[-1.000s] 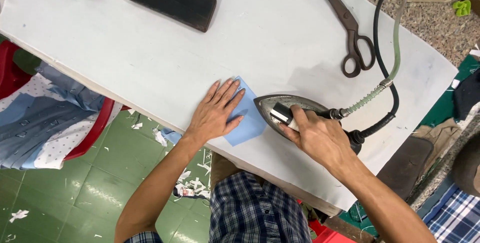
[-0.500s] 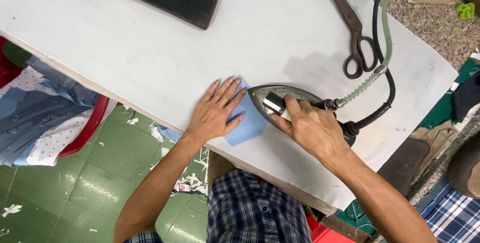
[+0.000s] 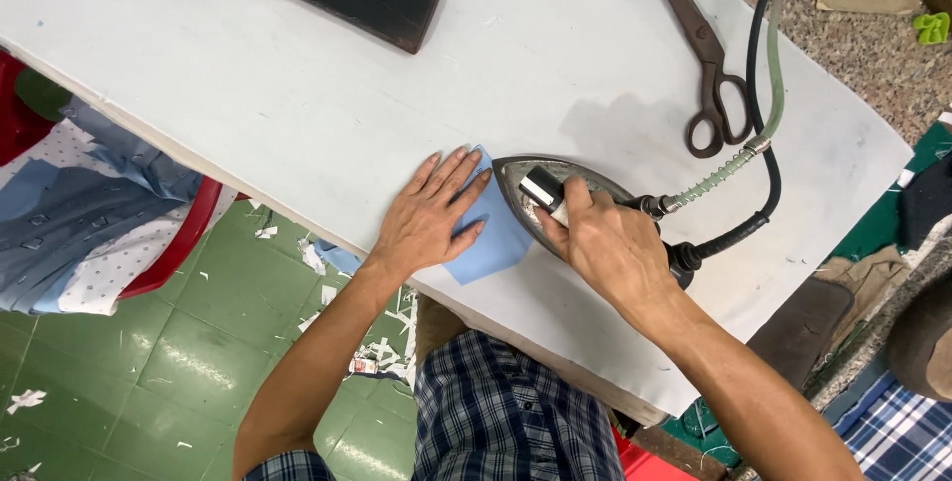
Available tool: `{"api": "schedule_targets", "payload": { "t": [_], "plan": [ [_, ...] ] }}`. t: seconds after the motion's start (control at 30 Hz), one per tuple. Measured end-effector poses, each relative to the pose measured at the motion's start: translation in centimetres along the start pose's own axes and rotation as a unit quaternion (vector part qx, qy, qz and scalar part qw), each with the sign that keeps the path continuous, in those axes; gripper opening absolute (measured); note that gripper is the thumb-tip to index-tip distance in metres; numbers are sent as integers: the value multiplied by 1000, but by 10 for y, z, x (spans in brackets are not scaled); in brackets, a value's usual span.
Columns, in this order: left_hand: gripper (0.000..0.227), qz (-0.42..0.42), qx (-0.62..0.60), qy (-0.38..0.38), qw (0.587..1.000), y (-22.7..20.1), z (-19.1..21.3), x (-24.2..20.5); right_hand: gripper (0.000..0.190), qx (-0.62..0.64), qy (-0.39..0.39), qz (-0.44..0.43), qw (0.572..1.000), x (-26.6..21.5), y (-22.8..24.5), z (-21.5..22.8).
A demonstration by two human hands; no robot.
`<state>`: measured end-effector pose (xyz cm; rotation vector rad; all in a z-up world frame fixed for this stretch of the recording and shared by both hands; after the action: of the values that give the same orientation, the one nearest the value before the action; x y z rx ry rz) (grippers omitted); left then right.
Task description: The person irons a small piece of light blue fabric on a white table, then uses scissors to trim its edges. They repeat the ironing and trimming process several times, handling the fabric and tools directly.
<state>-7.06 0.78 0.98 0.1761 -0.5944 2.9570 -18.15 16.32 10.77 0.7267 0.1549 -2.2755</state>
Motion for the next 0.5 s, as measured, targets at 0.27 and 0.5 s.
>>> {"api": "schedule_targets", "payload": {
  "t": [0.27, 0.5],
  "plan": [
    [62, -15, 6, -12, 1000, -2, 1, 0, 48, 5, -15, 29, 999, -5, 5, 11],
    [64, -34, 13, -12, 999, -7, 1, -3, 50, 108, 28, 4, 994, -29, -15, 20]
  ]
}}
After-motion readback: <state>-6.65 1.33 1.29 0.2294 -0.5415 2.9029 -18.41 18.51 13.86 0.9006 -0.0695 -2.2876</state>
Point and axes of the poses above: each hand's wrist, its own x-axis towards the middle knuckle, its own z-axis out of the back of the hand, y = z × x, the point moved 7 cm from there along x, towards the middle knuckle, and after that the axes turned 4 degrees about -x, right-handed, at the moved point
